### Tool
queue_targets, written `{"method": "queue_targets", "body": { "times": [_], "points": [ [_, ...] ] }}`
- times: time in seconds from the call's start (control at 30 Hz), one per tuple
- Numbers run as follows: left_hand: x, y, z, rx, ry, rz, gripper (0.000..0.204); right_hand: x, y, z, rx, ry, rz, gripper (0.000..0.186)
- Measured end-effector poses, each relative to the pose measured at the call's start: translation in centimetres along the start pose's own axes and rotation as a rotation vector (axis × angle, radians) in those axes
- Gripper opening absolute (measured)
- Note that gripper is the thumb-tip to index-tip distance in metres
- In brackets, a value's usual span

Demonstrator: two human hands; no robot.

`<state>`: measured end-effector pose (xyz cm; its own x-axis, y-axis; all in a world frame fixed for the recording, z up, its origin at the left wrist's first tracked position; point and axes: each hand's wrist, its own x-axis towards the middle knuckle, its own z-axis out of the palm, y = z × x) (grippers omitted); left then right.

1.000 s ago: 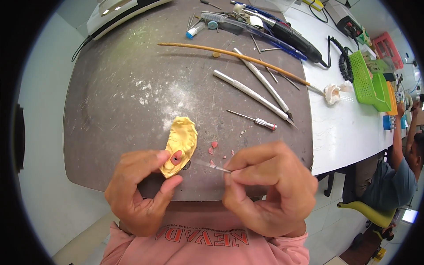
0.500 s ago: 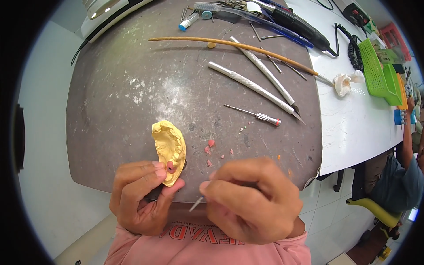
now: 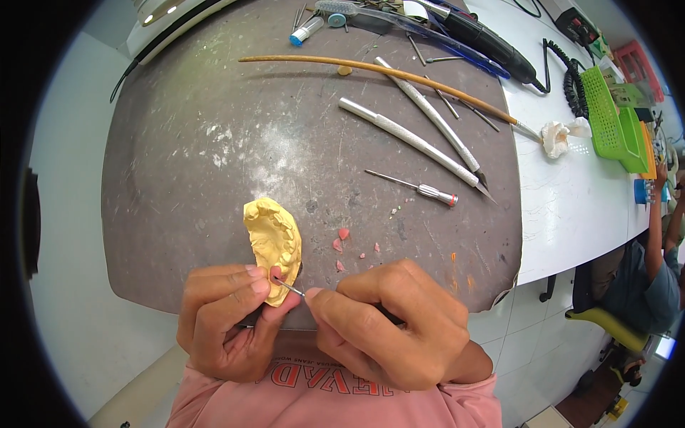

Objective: Refining and carving a yellow dental plaster mold using a small hand-held carving tool.

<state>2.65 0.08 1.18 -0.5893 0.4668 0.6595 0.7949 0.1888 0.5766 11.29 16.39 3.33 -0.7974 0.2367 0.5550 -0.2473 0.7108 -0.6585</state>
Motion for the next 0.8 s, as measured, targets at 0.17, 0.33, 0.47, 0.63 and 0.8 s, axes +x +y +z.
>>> {"method": "queue_targets", "body": {
  "times": [0.17,0.33,0.47,0.63,0.8],
  "points": [
    [-0.19,0.1,0.24,0.002,0.02,-0.004,0.033,-0.18,0.18,0.02,-0.008,-0.008,-0.011,0.033],
    [-0.15,0.2,0.17,-0.006,0.015,-0.014,0.033,-0.08,0.11,-0.19,-0.007,-0.043,-0.017,0.033],
    [-0.02,0.17,0.18,-0.015,0.023,-0.015,0.033,-0.1,0.21,-0.12,-0.001,-0.035,-0.03,0.035],
    [0.25,0.04,-0.36,-0.021,0.004,-0.015,0.034,0.2,-0.2,0.19,-0.006,-0.011,-0.018,0.036],
    [0.02,0.02,0.14,-0.012,0.019,-0.003,0.034,0.04,0.11,0.06,-0.005,-0.025,-0.034,0.034]
  ]
}}
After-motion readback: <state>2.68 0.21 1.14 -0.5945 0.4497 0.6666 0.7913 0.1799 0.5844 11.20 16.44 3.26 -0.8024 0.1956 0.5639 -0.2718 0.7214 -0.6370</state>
